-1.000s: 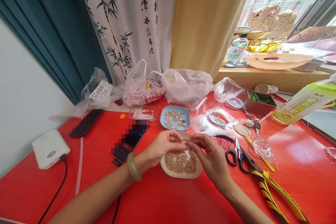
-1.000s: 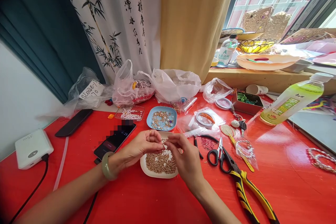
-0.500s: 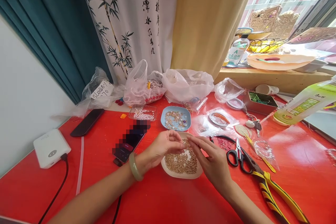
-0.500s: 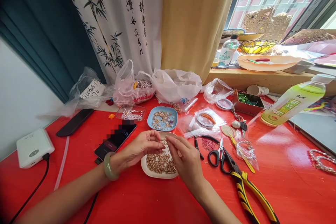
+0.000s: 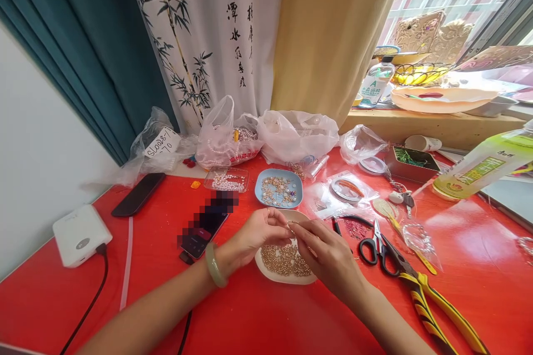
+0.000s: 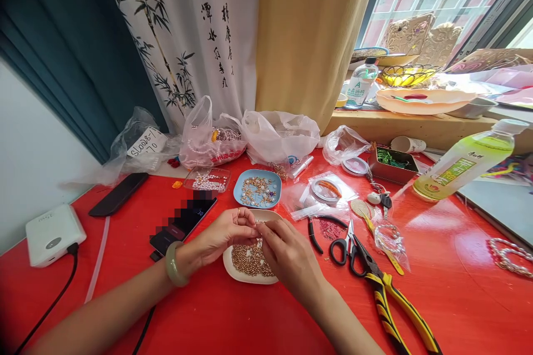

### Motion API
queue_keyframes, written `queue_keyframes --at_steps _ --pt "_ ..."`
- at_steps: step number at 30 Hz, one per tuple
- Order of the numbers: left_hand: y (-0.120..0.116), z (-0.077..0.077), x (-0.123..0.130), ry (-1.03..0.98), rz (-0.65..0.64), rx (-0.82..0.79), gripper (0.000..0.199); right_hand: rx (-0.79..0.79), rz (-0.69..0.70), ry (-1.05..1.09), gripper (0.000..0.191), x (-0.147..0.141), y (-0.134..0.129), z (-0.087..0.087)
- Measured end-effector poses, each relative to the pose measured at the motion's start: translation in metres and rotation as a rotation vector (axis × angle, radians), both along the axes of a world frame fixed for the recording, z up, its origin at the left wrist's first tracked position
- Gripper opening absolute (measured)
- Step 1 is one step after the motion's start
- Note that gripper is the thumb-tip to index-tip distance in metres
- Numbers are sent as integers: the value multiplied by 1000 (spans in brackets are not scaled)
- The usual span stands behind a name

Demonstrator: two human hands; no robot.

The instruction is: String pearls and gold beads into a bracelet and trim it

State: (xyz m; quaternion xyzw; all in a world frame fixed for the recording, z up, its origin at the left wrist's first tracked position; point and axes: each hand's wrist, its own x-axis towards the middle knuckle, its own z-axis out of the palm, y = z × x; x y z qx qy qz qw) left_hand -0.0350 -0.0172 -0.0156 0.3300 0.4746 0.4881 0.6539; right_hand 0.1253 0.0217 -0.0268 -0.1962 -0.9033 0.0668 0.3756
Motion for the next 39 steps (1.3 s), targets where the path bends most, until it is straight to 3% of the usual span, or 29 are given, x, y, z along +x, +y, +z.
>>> queue_keyframes --at_steps 9,17,26,39 --pt "2 -1 -1 1 -11 8 24 40 50 -75 31 6 5 3" --pt "1 4 -2 -18 -14 -21 25 40 22 -87 30 7 7 -5" --pt "2 5 -4 -17 6 -23 25 62 -34 -83 21 6 5 -1" --pt "4 1 -1 186 69 91 26 169 -91 -202 25 3 6 3"
